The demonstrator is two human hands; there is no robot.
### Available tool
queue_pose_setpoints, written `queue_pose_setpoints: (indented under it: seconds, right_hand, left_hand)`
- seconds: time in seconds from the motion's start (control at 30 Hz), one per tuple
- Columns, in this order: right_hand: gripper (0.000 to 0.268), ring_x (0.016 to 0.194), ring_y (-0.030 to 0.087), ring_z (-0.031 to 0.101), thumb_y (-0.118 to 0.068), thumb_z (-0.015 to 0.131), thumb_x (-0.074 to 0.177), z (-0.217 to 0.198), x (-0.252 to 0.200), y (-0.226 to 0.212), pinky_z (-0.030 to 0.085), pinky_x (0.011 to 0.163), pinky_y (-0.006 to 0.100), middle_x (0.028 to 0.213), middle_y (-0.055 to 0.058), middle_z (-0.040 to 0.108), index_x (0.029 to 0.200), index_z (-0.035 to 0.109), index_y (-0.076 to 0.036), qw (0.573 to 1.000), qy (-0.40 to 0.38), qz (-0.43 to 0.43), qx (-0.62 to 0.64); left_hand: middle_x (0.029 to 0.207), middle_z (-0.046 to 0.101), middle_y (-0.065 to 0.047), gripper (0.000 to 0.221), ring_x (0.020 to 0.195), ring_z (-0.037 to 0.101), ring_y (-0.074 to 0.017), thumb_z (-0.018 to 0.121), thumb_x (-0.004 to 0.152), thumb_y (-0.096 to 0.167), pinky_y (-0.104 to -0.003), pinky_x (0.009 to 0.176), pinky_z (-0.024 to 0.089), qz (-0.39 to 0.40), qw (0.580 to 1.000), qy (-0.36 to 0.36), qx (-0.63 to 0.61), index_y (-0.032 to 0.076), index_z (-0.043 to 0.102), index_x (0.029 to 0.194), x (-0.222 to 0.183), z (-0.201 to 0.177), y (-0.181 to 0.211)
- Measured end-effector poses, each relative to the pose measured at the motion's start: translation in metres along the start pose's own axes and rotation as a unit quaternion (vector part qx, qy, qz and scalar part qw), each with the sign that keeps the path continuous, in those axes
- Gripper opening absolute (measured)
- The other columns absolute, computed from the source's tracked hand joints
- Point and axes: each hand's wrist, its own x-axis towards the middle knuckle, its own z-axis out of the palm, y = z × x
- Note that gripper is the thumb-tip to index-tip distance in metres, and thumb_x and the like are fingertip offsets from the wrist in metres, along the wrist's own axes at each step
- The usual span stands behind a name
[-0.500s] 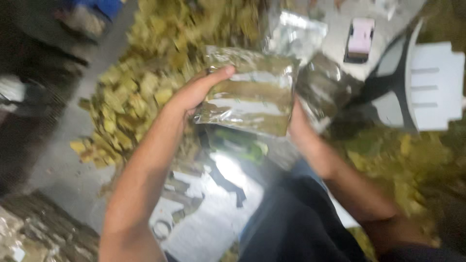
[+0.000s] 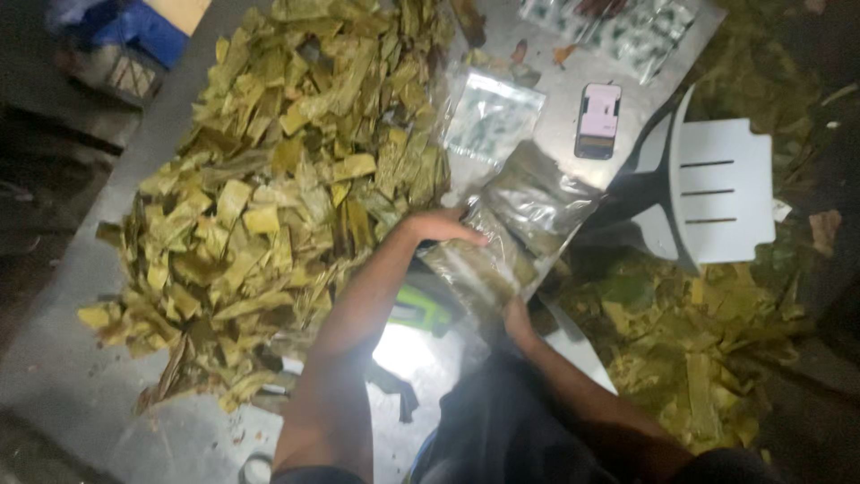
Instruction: The person packs dried leaf bundles into clear plastic bags on a metal table, folds the bag edges, and seals them with a tape dispenser. The sealed packages are stacked on the table while loose leaf pieces remain scattered on the floor.
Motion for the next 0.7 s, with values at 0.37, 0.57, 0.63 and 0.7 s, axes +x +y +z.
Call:
queue_pose_setpoints:
  seconds: [0.37,0.57,0.63,0.7]
  right_hand:
    - [0.076,0.126,0.025,0.053,-0.055,0.048,0.097,0.003,0.001,-0.031,0.040,0.103,0.038,0.142,0.010,0.056,0.155,0.041,-0.006,0.999,-0.002,-0.042,0.027]
    - [0.085,0.143,0.026,0.041,-0.054,0.057,0.098,0.009,0.003,-0.053,0.032,0.117,0.037,0.157,0.015,0.041,0.158,0.029,0.000,0.963,0.061,-0.131,-0.229]
    - [0.086,0.139,0.028,0.047,-0.054,0.057,0.093,0.005,0.003,-0.058,0.037,0.114,0.038,0.154,0.017,0.047,0.157,0.034,-0.001,0.967,0.029,-0.137,-0.213]
    - [0.081,0.140,0.026,0.046,-0.050,0.059,0.097,0.010,0.000,-0.054,0.035,0.115,0.037,0.153,0.015,0.047,0.155,0.034,0.001,0.963,0.020,-0.141,-0.229]
  left_hand:
    - [0.157,0.045,-0.023,0.099,0.146,0.041,-0.0376,0.080,0.075,0.055,-0.046,0.118,0.033,0.027,0.913,0.405,0.039,0.004,0.044,0.151,-0.049,0.060,0.002]
    - [0.162,0.030,-0.026,0.102,0.152,0.029,-0.0382,0.077,0.089,0.049,-0.049,0.124,0.025,0.140,0.688,0.682,-0.204,-0.003,0.023,0.158,-0.042,0.199,-0.009]
    - [0.164,0.026,-0.021,0.101,0.153,0.024,-0.0337,0.076,0.091,0.054,-0.045,0.124,0.022,0.000,0.769,0.532,-0.353,0.000,0.024,0.159,-0.021,0.216,-0.016]
    - [0.163,0.031,-0.017,0.100,0.151,0.029,-0.0304,0.075,0.086,0.056,-0.043,0.121,0.026,-0.047,0.761,0.429,-0.484,0.003,0.029,0.158,-0.016,0.215,-0.033]
